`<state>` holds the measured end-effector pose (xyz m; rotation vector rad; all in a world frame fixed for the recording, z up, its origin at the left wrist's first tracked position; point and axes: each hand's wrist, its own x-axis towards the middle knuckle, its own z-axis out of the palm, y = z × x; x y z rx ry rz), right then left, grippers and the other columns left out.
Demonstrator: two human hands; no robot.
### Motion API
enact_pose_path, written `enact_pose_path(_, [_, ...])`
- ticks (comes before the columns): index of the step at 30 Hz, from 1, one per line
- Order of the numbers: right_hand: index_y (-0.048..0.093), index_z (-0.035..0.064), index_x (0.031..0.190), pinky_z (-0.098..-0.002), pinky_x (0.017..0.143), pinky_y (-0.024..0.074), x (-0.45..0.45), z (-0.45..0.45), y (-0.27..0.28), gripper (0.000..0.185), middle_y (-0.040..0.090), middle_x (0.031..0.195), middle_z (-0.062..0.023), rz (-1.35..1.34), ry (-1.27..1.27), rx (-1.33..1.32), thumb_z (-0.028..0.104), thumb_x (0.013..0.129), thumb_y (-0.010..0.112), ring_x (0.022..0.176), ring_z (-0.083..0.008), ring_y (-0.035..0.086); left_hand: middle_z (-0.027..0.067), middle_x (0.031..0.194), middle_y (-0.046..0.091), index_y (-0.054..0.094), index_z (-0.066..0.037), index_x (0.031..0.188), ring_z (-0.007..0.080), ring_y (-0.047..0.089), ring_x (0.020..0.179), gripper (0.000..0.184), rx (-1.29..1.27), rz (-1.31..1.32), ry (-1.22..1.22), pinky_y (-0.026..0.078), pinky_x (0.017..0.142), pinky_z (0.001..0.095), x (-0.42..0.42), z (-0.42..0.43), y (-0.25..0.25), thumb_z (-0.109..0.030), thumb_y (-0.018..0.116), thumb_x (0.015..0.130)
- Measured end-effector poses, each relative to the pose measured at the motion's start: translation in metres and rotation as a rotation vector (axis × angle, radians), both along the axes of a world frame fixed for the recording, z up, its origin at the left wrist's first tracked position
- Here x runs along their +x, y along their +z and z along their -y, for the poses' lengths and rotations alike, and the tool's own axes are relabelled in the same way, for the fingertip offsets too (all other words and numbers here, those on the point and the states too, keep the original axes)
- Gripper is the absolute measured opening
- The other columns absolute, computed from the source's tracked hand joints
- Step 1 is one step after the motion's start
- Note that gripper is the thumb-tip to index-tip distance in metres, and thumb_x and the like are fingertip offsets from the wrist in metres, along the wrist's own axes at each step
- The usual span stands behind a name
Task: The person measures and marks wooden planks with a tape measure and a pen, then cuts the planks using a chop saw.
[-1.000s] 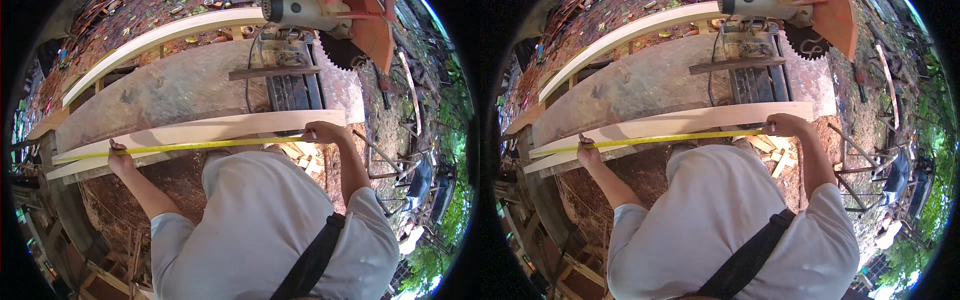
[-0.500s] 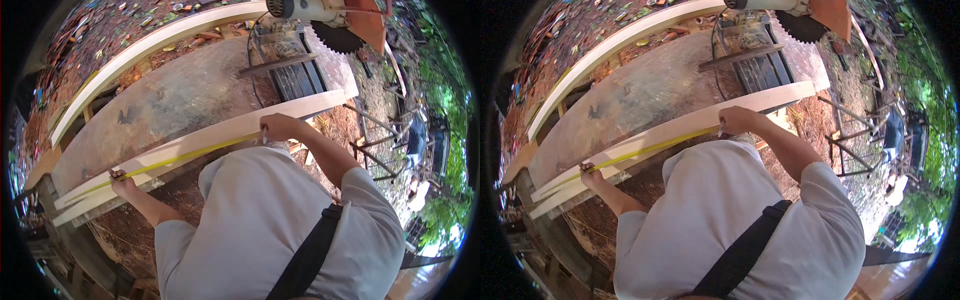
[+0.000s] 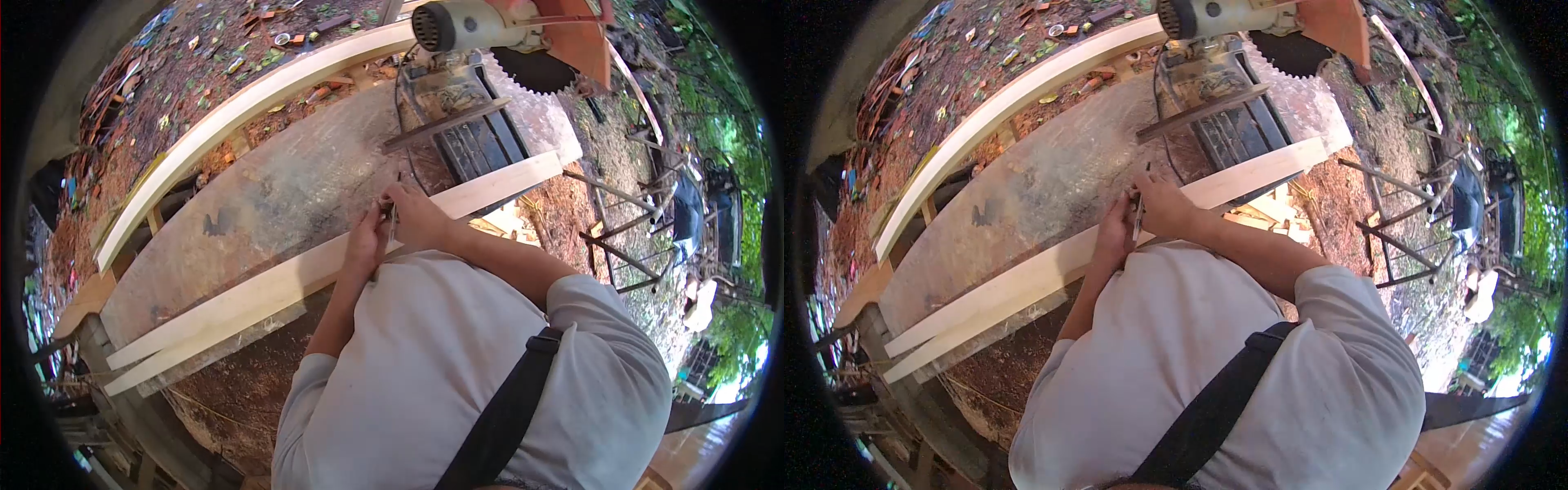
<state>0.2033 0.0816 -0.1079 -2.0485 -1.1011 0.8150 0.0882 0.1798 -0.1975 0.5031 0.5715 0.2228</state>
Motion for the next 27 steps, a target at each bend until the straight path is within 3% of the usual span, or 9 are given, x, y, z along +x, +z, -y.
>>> enact_pose_path(6, [0.061,0.0012,0.113,-0.0472,0.095,0.0474,0.037,0.057,-0.002,0.044,0.063,0.113,-0.0227,0.246,-0.252,0.224,0.025,0.082,0.081,0.11,-0.0404,0.059,0.0116,0.105,0.069,0.062,-0.002,0.116,0.023,0.068,0.093,0.048,-0.023,-0.193,-0.195,0.057,0.078,0.0398,0.026,-0.009,0.029,-0.044,0.043,0.105])
enact_pose_path(12, [0.049,-0.0063,0.129,-0.0401,0.091,0.0476,0.173,0.221,-0.111,0.055,0.06,0.112,-0.0209,0.477,-1.293,0.056,0.03,0.094,0.069,0.102,-0.031,0.06,0.0244,0.126,0.062,0.065,0.007,0.11,0.0392,0.063,0.109,0.035,1.678,-0.698,0.026,0.049,0.093,0.0479,0.066,-0.122,-0.046,-0.022,0.069,0.089])
enact_pose_path(15, [0.059,-0.0022,0.118,-0.0413,0.083,0.0469,0.199,0.24,-0.101,0.045,0.063,0.103,-0.0121,-0.13,-1.72,-0.074,0.028,0.087,0.073,0.093,-0.0253,0.061,0.0249,0.134,0.057,0.062,0.007,0.118,0.0412,0.058,0.117,0.042,2.032,-0.673,-0.116,0.047,0.099,0.0487,0.086,-0.15,-0.039,-0.022,0.07,0.089])
enact_pose_path(16, [0.064,-0.0002,0.11,-0.04,0.08,0.0461,0.201,0.235,-0.074,0.037,0.064,0.098,-0.0093,-0.456,-1.707,-0.054,0.025,0.085,0.074,0.09,-0.0233,0.061,0.0249,0.134,0.057,0.062,0.007,0.118,0.0412,0.058,0.117,0.042,2.035,-0.669,-0.125,0.047,0.099,0.0487,0.087,-0.152,-0.037,-0.022,0.07,0.089])
enact_pose_path(21, [0.067,0.0058,0.089,-0.0375,0.07,0.0431,0.219,0.258,-0.107,0.015,0.062,0.083,-0.0036,-0.563,-1.639,0.188,0.016,0.083,0.075,0.08,-0.0178,0.058,0.0235,0.102,0.067,0.068,0.004,0.104,0.0365,0.064,0.093,0.043,1.654,-0.64,-0.317,0.049,0.082,0.0455,0.048,-0.148,0.001,-0.037,0.062,0.094])
enact_pose_path(22, [0.066,0.0066,0.087,-0.0374,0.067,0.0427,0.223,0.259,-0.11,0.012,0.06,0.079,-0.0031,-0.635,-1.673,0.285,0.012,0.082,0.075,0.078,-0.017,0.057,0.0224,0.091,0.068,0.068,0.006,0.097,0.0336,0.065,0.085,0.045,1.471,-0.741,-0.549,0.048,0.076,0.045,0.021,-0.155,0.007,-0.039,0.061,0.095])
enact_pose_path(23, [0.063,0.0088,0.082,-0.0342,0.058,0.0397,0.227,0.257,-0.112,0.01,0.058,0.073,-0.002,-0.67,-1.704,0.366,0.008,0.084,0.073,0.068,-0.0158,0.054,0.0172,0.072,0.063,0.066,0.007,0.089,0.0256,0.057,0.068,0.047,1.786,-0.579,-0.649,0.045,0.067,0.0438,-0.023,-0.176,-0.023,-0.04,0.059,0.096])
enact_pose_path(25, [0.062,0.0102,0.083,-0.0312,0.052,0.037,0.254,0.272,-0.124,0.012,0.058,0.071,-0.0015,-0.642,-1.621,0.326,0.007,0.083,0.074,0.06,-0.0155,0.052,0.0281,0.075,0.062,0.067,0.006,0.079,0.034,0.068,0.074,0.058,1.337,-0.879,-1.031,0.048,0.069,0.0461,-0.06,-0.175,0.023,-0.051,0.061,0.092])
enact_pose_path(27, [0.06,0.0114,0.082,-0.0272,0.044,0.0343,0.288,0.278,-0.132,0.015,0.056,0.067,-0.0009,-0.651,-1.568,0.359,0.007,0.084,0.074,0.05,-0.0154,0.049,0.0253,0.068,0.061,0.067,0.004,0.075,0.0334,0.066,0.068,0.058,1.341,-0.936,-1.12,0.046,0.064,0.0472,-0.088,-0.183,0.043,-0.052,0.062,0.09])
